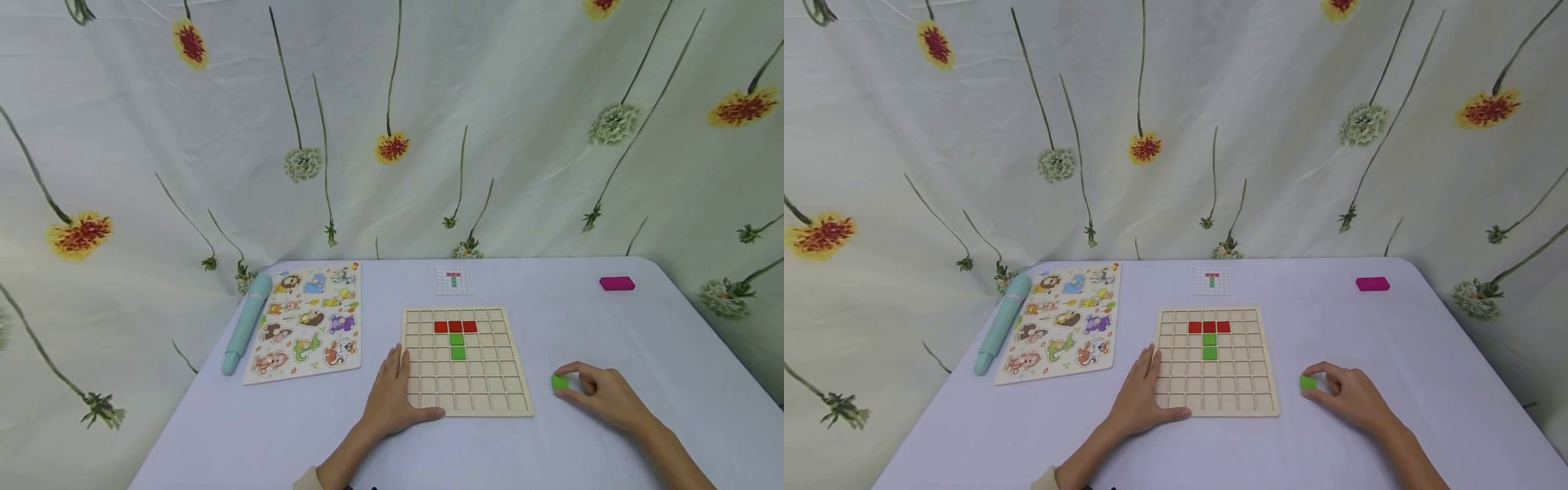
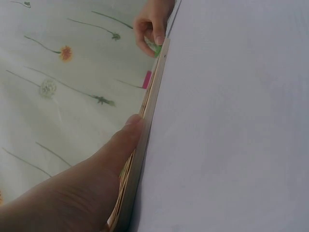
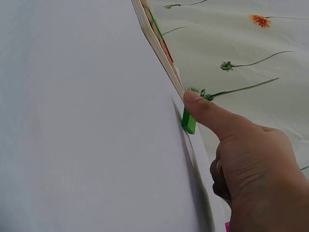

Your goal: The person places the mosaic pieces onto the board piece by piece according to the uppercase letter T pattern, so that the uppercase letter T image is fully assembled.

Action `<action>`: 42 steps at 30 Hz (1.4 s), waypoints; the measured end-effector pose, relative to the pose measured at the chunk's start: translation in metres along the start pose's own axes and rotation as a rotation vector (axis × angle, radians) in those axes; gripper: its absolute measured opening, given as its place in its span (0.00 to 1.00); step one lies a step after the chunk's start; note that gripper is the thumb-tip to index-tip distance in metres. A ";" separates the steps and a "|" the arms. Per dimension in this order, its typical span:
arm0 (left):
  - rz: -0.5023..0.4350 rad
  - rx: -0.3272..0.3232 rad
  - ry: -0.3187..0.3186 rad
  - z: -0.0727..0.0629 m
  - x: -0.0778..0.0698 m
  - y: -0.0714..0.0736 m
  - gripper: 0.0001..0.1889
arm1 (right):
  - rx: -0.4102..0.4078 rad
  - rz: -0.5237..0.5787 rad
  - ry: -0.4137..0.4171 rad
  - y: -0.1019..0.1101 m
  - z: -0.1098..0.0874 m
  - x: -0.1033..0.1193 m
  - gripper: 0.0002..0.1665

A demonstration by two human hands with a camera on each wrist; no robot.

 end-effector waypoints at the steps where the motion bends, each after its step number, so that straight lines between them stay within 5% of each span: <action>1: 0.001 -0.002 -0.001 0.000 0.000 0.000 0.66 | -0.008 0.007 0.004 0.001 0.001 0.001 0.16; 19: -0.001 -0.010 0.004 0.001 0.001 0.003 0.66 | -0.028 0.002 0.138 -0.013 0.033 0.038 0.18; 27: 0.001 -0.007 -0.001 0.001 0.000 0.002 0.66 | -0.008 -0.042 0.230 -0.039 0.056 0.069 0.18; 42: -0.001 0.002 0.003 -0.001 -0.001 0.003 0.65 | 0.141 -0.027 0.235 -0.097 0.079 0.102 0.16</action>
Point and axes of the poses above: each hand's wrist, its own z-axis towards the middle knuckle, its own y-axis out of the back of the hand, x = y × z, the point moved 9 cm from there along z, towards the middle knuckle, and after that the axes turned 4 degrees about -x, right-handed, at the moved point
